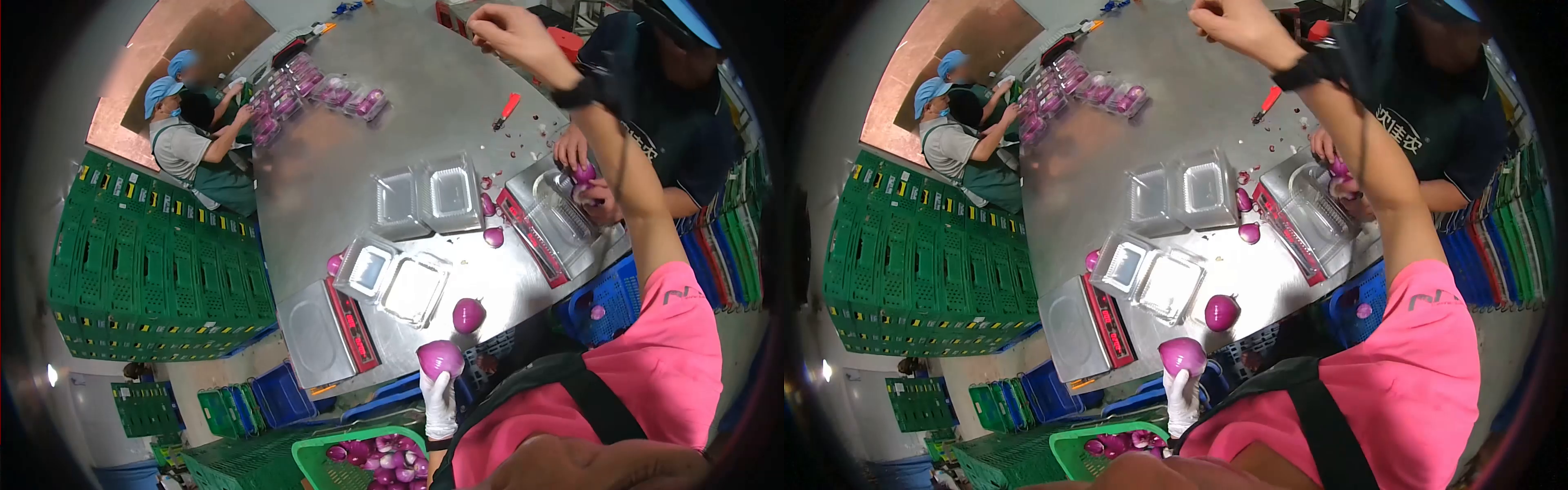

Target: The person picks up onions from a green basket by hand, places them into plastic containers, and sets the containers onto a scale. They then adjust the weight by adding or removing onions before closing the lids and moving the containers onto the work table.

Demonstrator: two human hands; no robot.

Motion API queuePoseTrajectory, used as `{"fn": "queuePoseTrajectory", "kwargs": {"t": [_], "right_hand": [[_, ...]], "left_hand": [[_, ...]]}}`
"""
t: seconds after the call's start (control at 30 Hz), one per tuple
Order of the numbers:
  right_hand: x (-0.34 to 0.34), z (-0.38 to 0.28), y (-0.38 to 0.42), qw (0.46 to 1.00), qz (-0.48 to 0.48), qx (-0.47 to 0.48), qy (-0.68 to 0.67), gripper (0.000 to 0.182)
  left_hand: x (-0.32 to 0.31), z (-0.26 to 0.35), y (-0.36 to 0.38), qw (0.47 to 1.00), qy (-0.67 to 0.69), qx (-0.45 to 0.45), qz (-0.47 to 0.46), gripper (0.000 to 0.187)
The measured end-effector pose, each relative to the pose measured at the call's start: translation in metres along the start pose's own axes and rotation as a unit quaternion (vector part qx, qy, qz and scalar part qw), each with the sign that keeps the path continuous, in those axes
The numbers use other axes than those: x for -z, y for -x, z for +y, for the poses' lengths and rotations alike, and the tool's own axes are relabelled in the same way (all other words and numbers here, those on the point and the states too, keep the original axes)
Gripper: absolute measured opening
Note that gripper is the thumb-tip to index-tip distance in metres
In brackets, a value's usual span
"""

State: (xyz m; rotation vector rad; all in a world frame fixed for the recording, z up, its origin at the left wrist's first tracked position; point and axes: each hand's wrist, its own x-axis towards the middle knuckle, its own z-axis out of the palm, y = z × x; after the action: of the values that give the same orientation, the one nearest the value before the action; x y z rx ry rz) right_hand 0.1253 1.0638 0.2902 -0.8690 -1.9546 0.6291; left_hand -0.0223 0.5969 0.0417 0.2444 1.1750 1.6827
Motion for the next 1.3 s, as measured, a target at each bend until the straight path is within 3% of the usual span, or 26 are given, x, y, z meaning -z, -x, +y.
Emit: {"fn": "queuePoseTrajectory", "kwargs": {"t": [0.07,0.13,0.27,0.3,0.37,0.4,0.47,0.57,0.67,0.8,0.87,0.97,1.07,1.1,1.13,1.2,1.23,1.3], "right_hand": [[-0.037,0.105,-0.041,0.980,0.079,0.058,0.175,0.025],[-0.077,0.204,-0.054,0.971,0.011,-0.007,0.240,0.025],[-0.139,0.414,-0.042,0.916,-0.091,-0.134,0.368,0.020],[-0.136,0.400,-0.034,0.867,-0.144,-0.159,0.450,0.020],[-0.149,0.481,-0.011,0.805,-0.221,-0.034,0.550,0.020],[-0.153,0.474,-0.006,0.822,-0.211,-0.056,0.525,0.022],[-0.164,0.514,0.003,0.930,-0.055,-0.217,0.292,0.025],[-0.174,0.540,0.010,0.885,-0.130,-0.242,0.375,0.022],[-0.175,0.530,0.029,0.839,-0.106,-0.002,0.533,0.021],[-0.172,0.520,0.025,0.766,-0.246,0.032,0.593,0.026],[-0.172,0.507,0.026,0.796,-0.202,0.060,0.567,0.025],[-0.191,0.508,0.008,0.917,-0.036,0.110,0.382,0.021],[-0.186,0.408,-0.007,0.927,-0.126,0.038,0.352,0.020],[-0.187,0.367,-0.003,0.938,-0.133,0.030,0.318,0.020],[-0.187,0.325,0.009,0.961,-0.119,0.031,0.247,0.020],[-0.174,0.209,0.042,0.994,-0.092,0.043,0.042,0.021],[-0.166,0.158,0.069,0.991,-0.110,0.039,-0.065,0.021],[-0.154,0.051,0.152,0.953,-0.205,-0.029,-0.220,0.022]], "left_hand": [[-0.015,-0.001,-0.005,1.000,0.002,0.012,0.014,0.052],[-0.029,0.000,-0.003,0.998,-0.025,0.026,0.046,0.052],[-0.021,-0.025,0.010,0.991,0.064,0.031,0.112,0.055],[-0.010,-0.038,0.011,0.990,0.116,0.026,0.077,0.057],[-0.018,-0.045,0.014,0.979,0.164,0.043,0.117,0.062],[-0.022,-0.048,0.013,0.971,0.192,0.048,0.131,0.066],[-0.032,-0.047,0.001,0.969,0.208,0.073,0.115,0.070],[-0.046,-0.047,-0.021,0.968,0.200,0.086,0.121,0.075],[-0.049,-0.050,-0.031,0.968,0.181,0.093,0.143,0.077],[-0.034,-0.065,-0.021,0.957,0.210,0.102,0.174,0.076],[-0.037,-0.060,-0.021,0.968,0.194,0.088,0.136,0.075],[-0.054,-0.040,-0.018,0.974,0.168,0.070,0.135,0.074],[-0.062,-0.023,-0.010,0.985,0.110,0.043,0.129,0.076],[-0.057,-0.021,-0.008,0.983,0.156,0.026,0.095,0.076],[-0.057,-0.014,-0.004,0.978,0.167,0.034,0.122,0.078],[-0.045,-0.007,0.006,0.991,0.096,-0.007,0.089,0.078],[-0.041,0.002,0.011,0.994,0.091,-0.043,0.036,0.069],[-0.023,0.003,0.034,0.993,0.001,-0.079,0.087,0.065]]}}
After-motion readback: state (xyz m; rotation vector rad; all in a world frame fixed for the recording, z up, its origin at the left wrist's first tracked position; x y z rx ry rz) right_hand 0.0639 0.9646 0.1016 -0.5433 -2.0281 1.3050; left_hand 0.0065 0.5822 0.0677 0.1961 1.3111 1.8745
